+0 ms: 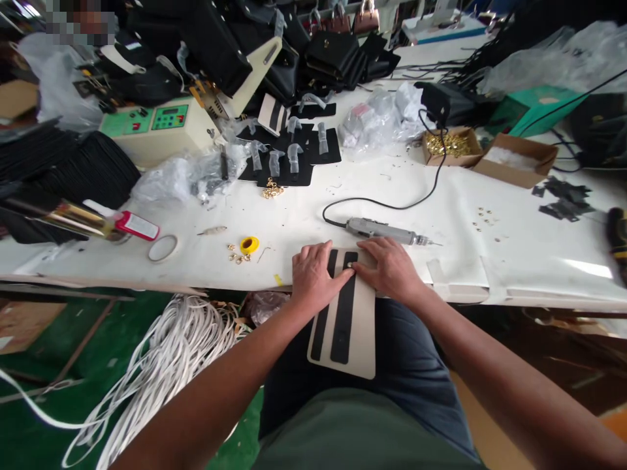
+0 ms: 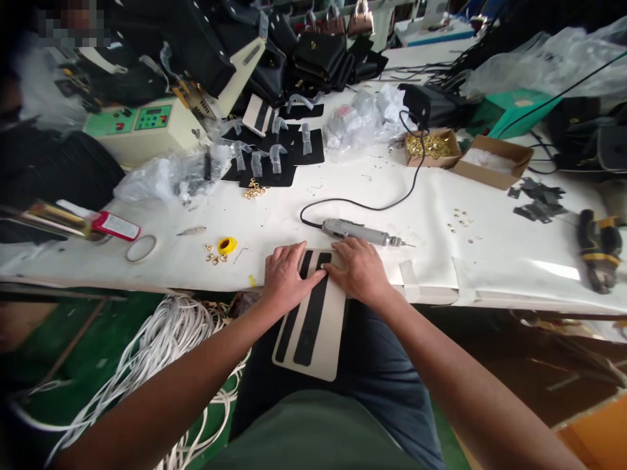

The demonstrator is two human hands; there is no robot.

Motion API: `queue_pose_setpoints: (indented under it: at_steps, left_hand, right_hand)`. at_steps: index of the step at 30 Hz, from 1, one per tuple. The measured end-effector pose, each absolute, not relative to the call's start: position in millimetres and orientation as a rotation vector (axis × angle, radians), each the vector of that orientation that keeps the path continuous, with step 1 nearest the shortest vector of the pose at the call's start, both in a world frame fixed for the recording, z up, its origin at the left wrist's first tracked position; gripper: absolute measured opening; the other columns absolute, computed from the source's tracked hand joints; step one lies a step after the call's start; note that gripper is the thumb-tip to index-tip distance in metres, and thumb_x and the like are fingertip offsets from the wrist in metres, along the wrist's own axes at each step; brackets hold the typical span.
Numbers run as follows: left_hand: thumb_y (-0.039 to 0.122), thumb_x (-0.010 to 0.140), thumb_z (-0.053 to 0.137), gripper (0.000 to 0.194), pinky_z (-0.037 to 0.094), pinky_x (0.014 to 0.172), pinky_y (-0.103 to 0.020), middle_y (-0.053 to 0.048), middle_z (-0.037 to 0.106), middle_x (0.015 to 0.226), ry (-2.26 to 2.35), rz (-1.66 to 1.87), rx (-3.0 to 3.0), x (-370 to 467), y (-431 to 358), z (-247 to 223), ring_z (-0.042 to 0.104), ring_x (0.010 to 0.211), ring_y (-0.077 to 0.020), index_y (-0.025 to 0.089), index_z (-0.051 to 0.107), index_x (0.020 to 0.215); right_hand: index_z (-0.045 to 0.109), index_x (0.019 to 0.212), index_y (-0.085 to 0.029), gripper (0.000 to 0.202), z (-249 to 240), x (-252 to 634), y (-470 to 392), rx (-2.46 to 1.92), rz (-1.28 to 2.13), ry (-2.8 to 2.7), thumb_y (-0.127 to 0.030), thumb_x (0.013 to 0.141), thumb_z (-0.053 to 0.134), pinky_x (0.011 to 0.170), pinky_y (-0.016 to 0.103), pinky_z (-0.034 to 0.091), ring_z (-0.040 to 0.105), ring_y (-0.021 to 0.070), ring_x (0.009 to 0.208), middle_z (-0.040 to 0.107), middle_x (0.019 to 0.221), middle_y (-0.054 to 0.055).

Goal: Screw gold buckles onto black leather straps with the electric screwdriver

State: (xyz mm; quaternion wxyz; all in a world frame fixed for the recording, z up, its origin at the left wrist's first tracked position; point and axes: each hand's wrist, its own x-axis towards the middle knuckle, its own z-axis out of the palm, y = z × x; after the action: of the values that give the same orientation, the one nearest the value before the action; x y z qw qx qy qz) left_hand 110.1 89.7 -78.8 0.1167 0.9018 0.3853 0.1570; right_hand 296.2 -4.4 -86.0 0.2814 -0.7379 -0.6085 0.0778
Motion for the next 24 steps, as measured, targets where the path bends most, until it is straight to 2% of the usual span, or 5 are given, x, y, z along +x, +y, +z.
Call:
queue_pose_setpoints:
  at_steps: [5,13,15,19,24]
  left_hand:
    - [0.053,0.081,0.082,0.073,0.049,0.102,-0.051,-0.013,0.073,0.125,1.153,0.395,2.616,112,90,-74,0.062,0.121,-0.036,0.02,0.056,0.141]
    - [0.039,0.075,0.089,0.085,0.058,0.084,-0.038,-0.004,0.078,0.102,1.211,0.395,2.091,116,94,-74,0.074,0.092,-0.0242,0.026,0.049,0.15]
    - [0.036,0.073,0.089,0.076,0.059,0.082,-0.036,-0.004,0.079,0.102,1.188,0.399,1.993,117,95,-68,0.075,0.09,-0.023,0.024,0.058,0.141]
    - [0.036,0.076,0.084,0.032,0.058,0.071,-0.03,-0.001,0.08,0.091,1.126,0.297,1.852,117,92,-53,0.074,0.081,-0.0205,0.02,0.075,0.102]
    - [0.034,0.078,0.082,0.022,0.055,0.067,-0.026,0.0,0.077,0.083,1.114,0.261,1.895,110,85,-46,0.071,0.076,-0.0174,0.019,0.074,0.091]
  right_hand:
    - [0.072,0.126,-0.022,0.044,-95,302,-2,-1.908,0.317,-1.514,-0.039,0.086,0.079,0.095,0.05,0.052,0.068,0.0335,0.103,0.075,0.109,0.012]
    - [0.071,0.13,-0.019,0.046,-96,300,-8,-1.841,0.362,-1.468,-0.035,0.088,0.079,0.089,0.048,0.052,0.069,0.0322,0.095,0.076,0.103,0.013]
    - [0.073,0.124,-0.02,0.039,-95,299,-11,-1.797,0.382,-1.45,-0.035,0.088,0.079,0.089,0.046,0.052,0.069,0.0309,0.096,0.075,0.103,0.011]
    - [0.072,0.111,-0.023,0.026,-92,295,-16,-1.752,0.432,-1.404,-0.036,0.088,0.079,0.08,0.039,0.05,0.066,0.0265,0.087,0.072,0.09,0.006]
    - [0.063,0.084,-0.023,0.021,-92,291,-22,-1.684,0.377,-1.442,-0.036,0.092,0.077,0.072,0.035,0.042,0.059,0.0206,0.073,0.064,0.075,0.001]
